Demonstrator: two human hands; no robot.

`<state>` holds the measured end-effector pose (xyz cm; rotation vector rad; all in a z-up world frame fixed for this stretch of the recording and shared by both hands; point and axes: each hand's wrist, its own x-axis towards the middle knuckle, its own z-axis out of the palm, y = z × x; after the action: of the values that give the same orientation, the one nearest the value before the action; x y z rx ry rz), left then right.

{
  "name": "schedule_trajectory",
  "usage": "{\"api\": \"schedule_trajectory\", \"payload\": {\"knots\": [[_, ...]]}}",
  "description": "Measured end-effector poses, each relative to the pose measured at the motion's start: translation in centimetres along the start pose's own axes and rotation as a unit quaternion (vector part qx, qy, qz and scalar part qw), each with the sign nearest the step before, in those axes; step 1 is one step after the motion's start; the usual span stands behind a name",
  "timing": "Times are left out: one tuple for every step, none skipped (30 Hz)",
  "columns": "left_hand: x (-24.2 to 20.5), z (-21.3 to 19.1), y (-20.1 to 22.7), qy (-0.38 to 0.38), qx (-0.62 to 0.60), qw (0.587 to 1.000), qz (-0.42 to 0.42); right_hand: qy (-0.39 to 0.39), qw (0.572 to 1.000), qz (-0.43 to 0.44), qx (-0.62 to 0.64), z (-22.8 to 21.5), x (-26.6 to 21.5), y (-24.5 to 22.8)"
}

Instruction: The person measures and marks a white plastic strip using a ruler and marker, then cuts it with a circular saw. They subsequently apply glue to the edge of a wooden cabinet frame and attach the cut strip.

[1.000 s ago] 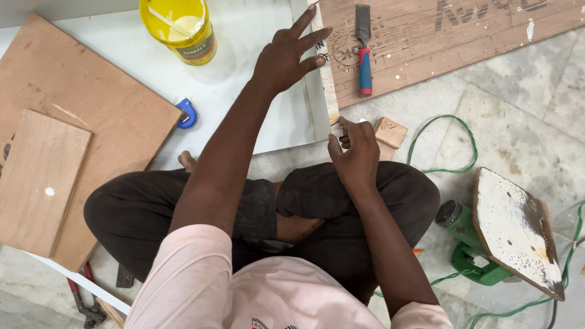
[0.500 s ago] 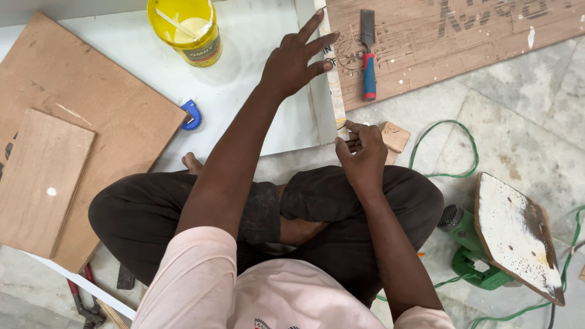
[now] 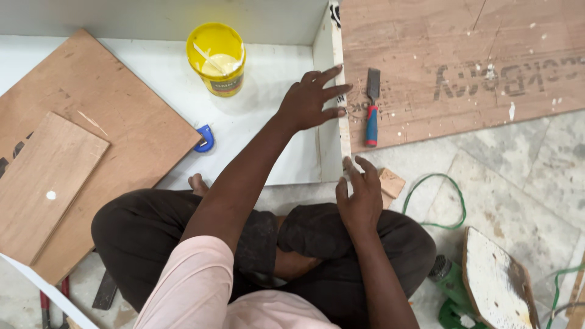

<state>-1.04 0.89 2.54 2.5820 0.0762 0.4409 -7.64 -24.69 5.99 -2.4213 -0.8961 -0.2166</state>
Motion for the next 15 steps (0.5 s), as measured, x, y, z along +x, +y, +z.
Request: {"api": "schedule_trajectory", "payload": {"knots": [[0.1,-0.1,-0.1,0.0,0.007,1.0,0.001,-0.004,1.0,0.003,-0.018,0.0,0.0,-0.1],[0.3,-0.1,-0.3,0.013,0.004,1.0,0.002,0.0,0.999,-0.014,-0.038,0.1,0.1,-0.1],[0.6,0.1,-0.5,0.023,0.0,1.0,0.005,0.005,0.998,-0.028,-0.057,0.1,0.2,-0.1],[1.0,0.3,-0.8,0.034,-0.004,0.999,0.007,0.01,0.996,-0.043,-0.076,0.1,0.3,-0.1],[1.7,0.7,-1.1,0.046,0.005,0.999,0.002,0.002,0.996,-0.04,-0.085,0.1,0.5,-0.2],[2.5,1.1,-1.5,0.059,0.013,0.998,-0.004,-0.006,0.995,-0.037,-0.094,0.2,0.7,-0.3],[3.3,1.7,-1.9,0.07,0.02,0.997,-0.009,-0.015,0.994,-0.032,-0.104,0.2,0.8,-0.4],[4.2,2.4,-2.4,0.087,0.018,0.996,-0.019,-0.011,0.993,-0.039,-0.107,0.1,0.9,-0.6],[5.5,2.9,-2.8,0.104,0.016,0.994,-0.029,-0.006,0.993,-0.045,-0.111,0.1,1.1,-0.7],[6.8,3.3,-3.3,0.121,0.014,0.992,-0.038,-0.002,0.992,-0.052,-0.114,0.0,1.3,-0.9],[8.3,3.8,-3.6,0.115,0.012,0.991,-0.062,-0.006,0.993,-0.049,-0.108,-0.2,1.5,-1.0],[9.8,4.2,-3.9,0.108,0.01,0.99,-0.085,-0.01,0.994,-0.046,-0.102,-0.3,1.6,-1.0],[11.0,4.4,-4.2,0.1,0.008,0.989,-0.109,-0.015,0.994,-0.043,-0.097,-0.4,1.8,-1.0],[12.0,4.5,-4.5,0.105,0.012,0.988,-0.114,-0.016,0.994,-0.043,-0.1,-0.3,2.0,-1.0],[12.8,4.7,-4.7,0.109,0.016,0.987,-0.12,-0.017,0.994,-0.044,-0.103,-0.2,2.1,-1.0]]}}
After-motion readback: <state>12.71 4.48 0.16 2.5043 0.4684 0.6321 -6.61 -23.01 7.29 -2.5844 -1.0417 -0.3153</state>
